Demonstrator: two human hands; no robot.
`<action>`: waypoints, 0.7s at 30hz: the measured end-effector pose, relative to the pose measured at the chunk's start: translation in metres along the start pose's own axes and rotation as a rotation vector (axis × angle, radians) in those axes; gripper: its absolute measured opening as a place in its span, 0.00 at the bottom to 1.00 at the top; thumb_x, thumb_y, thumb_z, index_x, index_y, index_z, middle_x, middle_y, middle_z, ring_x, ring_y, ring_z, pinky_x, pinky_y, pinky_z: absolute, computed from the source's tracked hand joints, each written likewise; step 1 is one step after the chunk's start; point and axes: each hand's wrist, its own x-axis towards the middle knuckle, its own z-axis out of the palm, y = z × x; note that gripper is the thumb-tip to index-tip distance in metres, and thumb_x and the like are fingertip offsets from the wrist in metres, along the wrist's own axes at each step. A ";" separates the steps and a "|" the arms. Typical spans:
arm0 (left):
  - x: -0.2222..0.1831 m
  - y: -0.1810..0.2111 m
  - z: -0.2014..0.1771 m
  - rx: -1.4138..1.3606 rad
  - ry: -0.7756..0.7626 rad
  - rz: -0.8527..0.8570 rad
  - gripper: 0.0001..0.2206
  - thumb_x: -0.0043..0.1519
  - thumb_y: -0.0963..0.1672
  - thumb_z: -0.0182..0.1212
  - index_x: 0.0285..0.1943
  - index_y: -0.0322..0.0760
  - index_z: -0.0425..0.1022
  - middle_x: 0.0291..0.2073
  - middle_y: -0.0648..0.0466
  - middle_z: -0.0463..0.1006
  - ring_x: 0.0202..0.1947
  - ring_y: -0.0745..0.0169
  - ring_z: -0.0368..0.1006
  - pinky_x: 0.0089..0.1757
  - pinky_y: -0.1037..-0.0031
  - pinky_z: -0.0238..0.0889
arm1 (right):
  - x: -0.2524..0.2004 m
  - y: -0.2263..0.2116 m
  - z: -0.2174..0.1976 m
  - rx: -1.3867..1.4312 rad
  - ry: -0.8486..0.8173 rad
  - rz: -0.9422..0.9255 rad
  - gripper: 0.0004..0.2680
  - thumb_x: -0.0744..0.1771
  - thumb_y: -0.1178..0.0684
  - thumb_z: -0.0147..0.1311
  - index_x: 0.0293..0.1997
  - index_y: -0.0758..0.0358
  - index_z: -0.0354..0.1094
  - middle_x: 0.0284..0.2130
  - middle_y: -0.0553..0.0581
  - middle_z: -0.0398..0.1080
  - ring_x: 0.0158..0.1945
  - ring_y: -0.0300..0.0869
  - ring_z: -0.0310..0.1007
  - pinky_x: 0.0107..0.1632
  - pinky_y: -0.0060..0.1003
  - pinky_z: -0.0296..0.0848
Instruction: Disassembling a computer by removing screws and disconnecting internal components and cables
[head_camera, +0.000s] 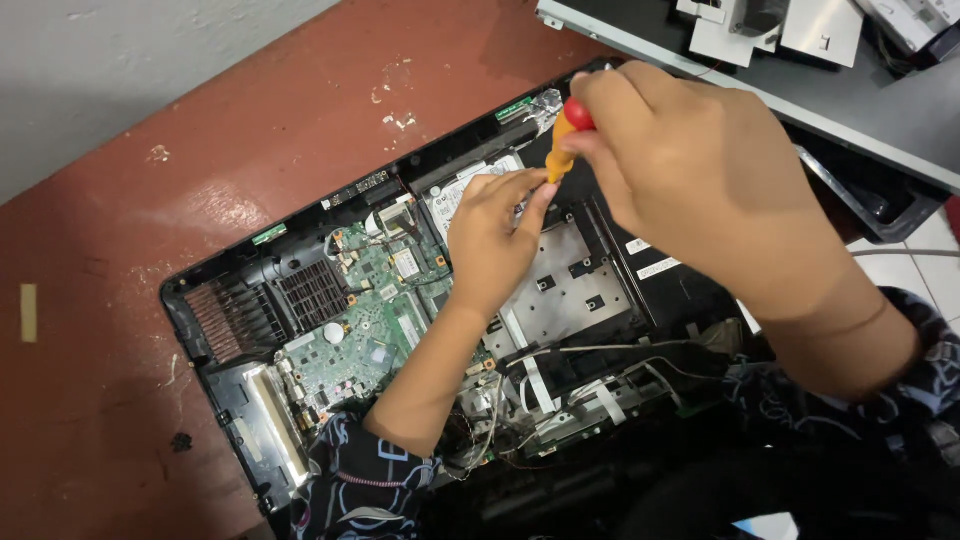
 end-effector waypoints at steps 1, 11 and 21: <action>0.000 -0.001 0.001 0.002 0.005 0.002 0.10 0.67 0.48 0.60 0.47 0.43 0.82 0.42 0.60 0.85 0.41 0.59 0.74 0.45 0.71 0.68 | -0.001 -0.001 -0.001 0.085 -0.019 0.026 0.06 0.76 0.51 0.57 0.52 0.62 0.68 0.37 0.55 0.69 0.28 0.49 0.70 0.26 0.41 0.63; -0.001 0.006 -0.001 0.067 -0.018 -0.020 0.11 0.68 0.49 0.54 0.47 0.46 0.82 0.43 0.65 0.85 0.39 0.60 0.71 0.39 0.70 0.67 | -0.001 -0.028 0.014 -0.491 0.011 0.199 0.15 0.77 0.35 0.56 0.39 0.43 0.57 0.30 0.39 0.61 0.30 0.29 0.69 0.25 0.27 0.58; 0.008 0.008 -0.006 0.080 -0.021 0.100 0.11 0.67 0.45 0.53 0.46 0.37 0.81 0.40 0.50 0.85 0.39 0.45 0.77 0.45 0.60 0.65 | 0.020 -0.028 0.001 -0.165 0.065 0.180 0.08 0.74 0.46 0.49 0.54 0.57 0.67 0.44 0.48 0.66 0.41 0.37 0.73 0.31 0.28 0.69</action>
